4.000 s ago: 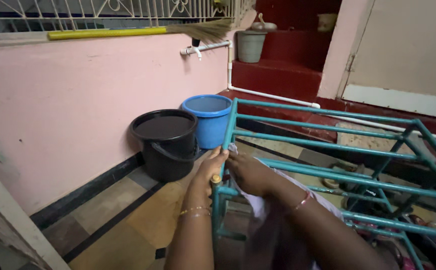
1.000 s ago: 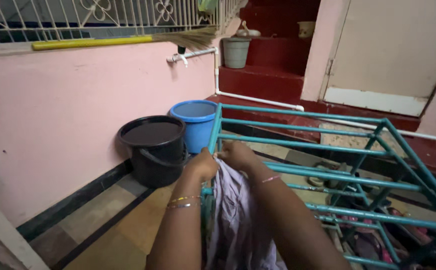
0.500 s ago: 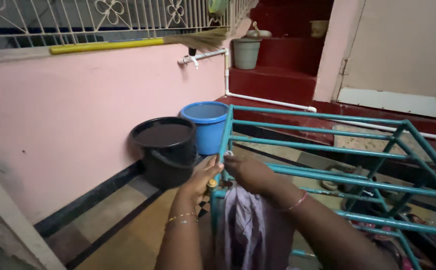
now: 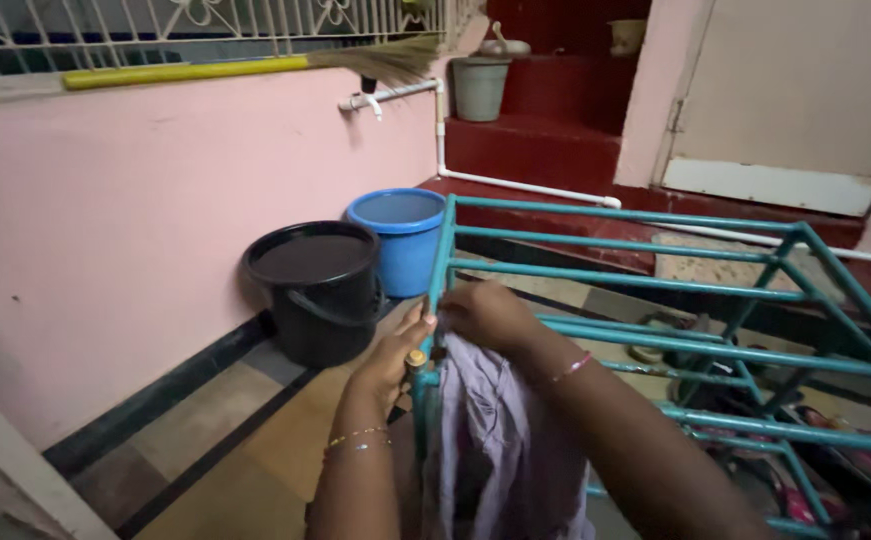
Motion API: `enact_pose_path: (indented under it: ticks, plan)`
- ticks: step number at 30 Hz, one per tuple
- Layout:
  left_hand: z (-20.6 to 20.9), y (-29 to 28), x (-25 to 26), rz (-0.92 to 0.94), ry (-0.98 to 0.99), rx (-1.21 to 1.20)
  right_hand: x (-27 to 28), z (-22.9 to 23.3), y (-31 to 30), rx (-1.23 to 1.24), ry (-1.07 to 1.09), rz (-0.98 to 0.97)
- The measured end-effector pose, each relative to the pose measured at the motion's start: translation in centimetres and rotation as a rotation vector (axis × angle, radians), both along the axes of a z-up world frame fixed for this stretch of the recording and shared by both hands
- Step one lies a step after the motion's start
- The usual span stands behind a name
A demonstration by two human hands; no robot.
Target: The person wipes a teal metal rack with a cloth, moving systematically across the bars and joints. The person holds the rack steady with one hand while wiping with the other.
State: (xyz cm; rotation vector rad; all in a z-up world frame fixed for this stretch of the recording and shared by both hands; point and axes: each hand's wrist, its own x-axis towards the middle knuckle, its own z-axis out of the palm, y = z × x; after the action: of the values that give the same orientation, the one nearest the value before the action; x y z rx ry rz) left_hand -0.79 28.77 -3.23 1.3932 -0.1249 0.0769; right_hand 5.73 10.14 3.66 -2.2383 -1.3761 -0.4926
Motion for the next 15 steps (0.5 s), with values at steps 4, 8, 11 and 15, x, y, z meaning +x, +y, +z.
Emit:
enact_pose_path:
  ticks: [4, 8, 11, 15]
  plan:
    - [-0.4, -0.4, 0.1, -0.057, -0.134, -0.095, -1.0, -0.4, -1.4, -0.043, -0.049, 0.081]
    - [-0.6, -1.5, -0.6, 0.013, -0.076, -0.238, 0.0, -0.5, 0.9, -0.091, 0.108, -0.205]
    - [-0.2, -1.7, -0.9, 0.077, -0.121, -0.229, 0.0, -0.3, 2.4, -0.27, 0.127, -0.382]
    - [-0.6, -1.5, -1.1, 0.18, -0.068, -0.139, -0.3, -1.1, 2.0, -0.386, 0.025, -0.419]
